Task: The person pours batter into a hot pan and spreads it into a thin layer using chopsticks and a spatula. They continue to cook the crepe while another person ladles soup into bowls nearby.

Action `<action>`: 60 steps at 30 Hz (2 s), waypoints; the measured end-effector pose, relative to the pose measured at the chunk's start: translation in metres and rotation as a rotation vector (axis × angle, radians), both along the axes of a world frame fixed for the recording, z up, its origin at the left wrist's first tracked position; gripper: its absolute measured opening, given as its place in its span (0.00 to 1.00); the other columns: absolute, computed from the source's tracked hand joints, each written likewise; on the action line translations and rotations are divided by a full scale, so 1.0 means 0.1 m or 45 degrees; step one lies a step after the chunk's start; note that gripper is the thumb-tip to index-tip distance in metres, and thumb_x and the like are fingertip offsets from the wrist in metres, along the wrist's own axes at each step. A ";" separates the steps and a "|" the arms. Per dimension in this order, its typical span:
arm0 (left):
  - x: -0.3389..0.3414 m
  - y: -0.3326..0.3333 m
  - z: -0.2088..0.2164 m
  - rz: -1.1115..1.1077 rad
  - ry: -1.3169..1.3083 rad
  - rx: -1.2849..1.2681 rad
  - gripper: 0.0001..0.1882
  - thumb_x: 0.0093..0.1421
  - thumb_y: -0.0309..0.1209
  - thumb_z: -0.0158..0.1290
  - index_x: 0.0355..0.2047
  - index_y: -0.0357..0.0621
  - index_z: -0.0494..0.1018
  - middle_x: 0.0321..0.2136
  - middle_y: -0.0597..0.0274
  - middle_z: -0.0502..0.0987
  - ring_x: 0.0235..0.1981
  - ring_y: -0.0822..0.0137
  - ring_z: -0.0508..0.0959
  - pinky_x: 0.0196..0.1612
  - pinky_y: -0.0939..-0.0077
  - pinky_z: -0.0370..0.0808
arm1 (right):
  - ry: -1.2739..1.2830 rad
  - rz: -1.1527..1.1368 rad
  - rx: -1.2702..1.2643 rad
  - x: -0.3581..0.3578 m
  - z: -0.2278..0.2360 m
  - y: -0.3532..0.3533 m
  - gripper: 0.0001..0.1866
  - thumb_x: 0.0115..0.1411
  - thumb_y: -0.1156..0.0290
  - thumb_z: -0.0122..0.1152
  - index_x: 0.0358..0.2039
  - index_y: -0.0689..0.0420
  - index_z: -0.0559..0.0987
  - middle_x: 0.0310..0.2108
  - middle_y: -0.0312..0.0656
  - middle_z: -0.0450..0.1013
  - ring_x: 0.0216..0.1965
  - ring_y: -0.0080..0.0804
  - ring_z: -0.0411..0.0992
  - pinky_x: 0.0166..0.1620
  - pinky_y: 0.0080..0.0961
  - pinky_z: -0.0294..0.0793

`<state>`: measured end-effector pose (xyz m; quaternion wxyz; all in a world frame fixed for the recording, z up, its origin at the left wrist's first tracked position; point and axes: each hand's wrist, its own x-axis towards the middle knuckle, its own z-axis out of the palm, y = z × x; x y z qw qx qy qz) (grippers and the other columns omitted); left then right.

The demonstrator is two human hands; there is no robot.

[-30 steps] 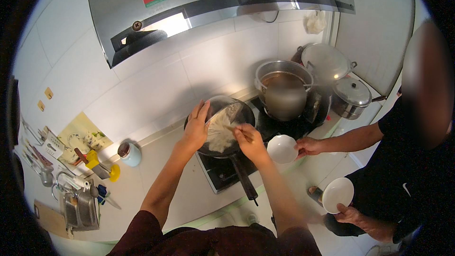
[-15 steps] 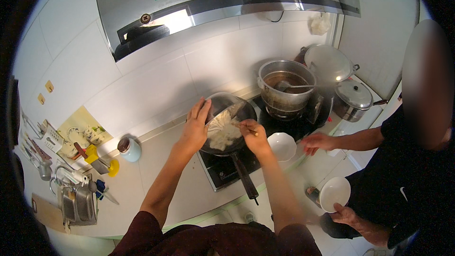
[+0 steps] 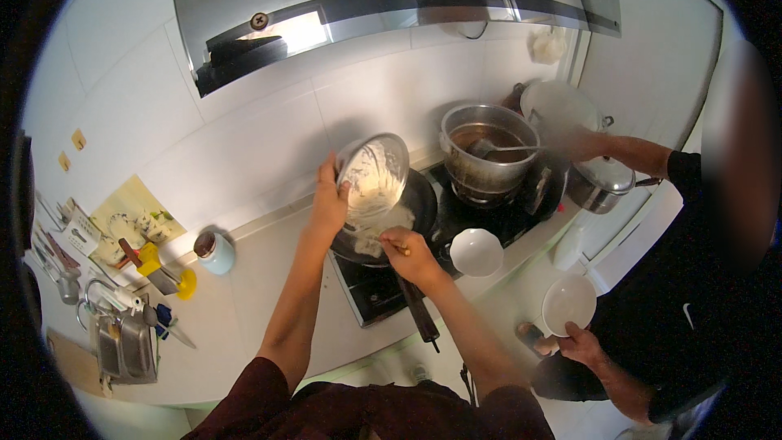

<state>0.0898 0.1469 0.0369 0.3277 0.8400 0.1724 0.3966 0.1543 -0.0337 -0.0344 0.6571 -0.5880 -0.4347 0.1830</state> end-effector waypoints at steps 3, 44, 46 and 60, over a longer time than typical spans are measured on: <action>0.02 0.22 -0.07 0.115 -0.112 -0.253 0.29 0.61 0.23 0.44 0.61 0.37 0.47 0.58 0.41 0.56 0.56 0.49 0.63 0.56 0.63 0.63 | -0.184 -0.035 -0.009 0.02 0.03 -0.09 0.05 0.55 0.81 0.55 0.33 0.67 0.75 0.32 0.44 0.73 0.36 0.26 0.72 0.37 0.19 0.70; -3.17 0.87 -2.46 0.876 -0.312 -1.421 0.33 0.58 0.41 0.52 0.50 0.27 0.52 0.43 0.38 0.68 0.32 0.49 0.78 0.23 0.54 0.81 | -0.635 -0.141 -0.269 0.10 0.38 0.02 0.06 0.59 0.77 0.53 0.34 0.65 0.75 0.29 0.39 0.71 0.31 0.22 0.68 0.36 0.18 0.67; -3.16 0.89 -2.43 0.917 -0.240 -1.470 0.34 0.58 0.42 0.53 0.49 0.25 0.52 0.40 0.37 0.69 0.31 0.51 0.78 0.21 0.54 0.81 | -0.603 -0.117 -0.219 0.19 0.28 0.10 0.06 0.59 0.77 0.53 0.34 0.66 0.75 0.29 0.41 0.71 0.31 0.24 0.68 0.36 0.19 0.67; -5.07 1.89 -1.99 1.364 -0.025 -0.228 0.11 0.52 0.30 0.56 0.33 0.35 0.72 0.19 0.60 0.74 0.16 0.70 0.74 0.19 0.75 0.71 | -0.480 -0.198 -0.336 -0.04 0.52 0.14 0.05 0.60 0.77 0.49 0.32 0.66 0.73 0.27 0.39 0.67 0.24 0.22 0.66 0.28 0.19 0.69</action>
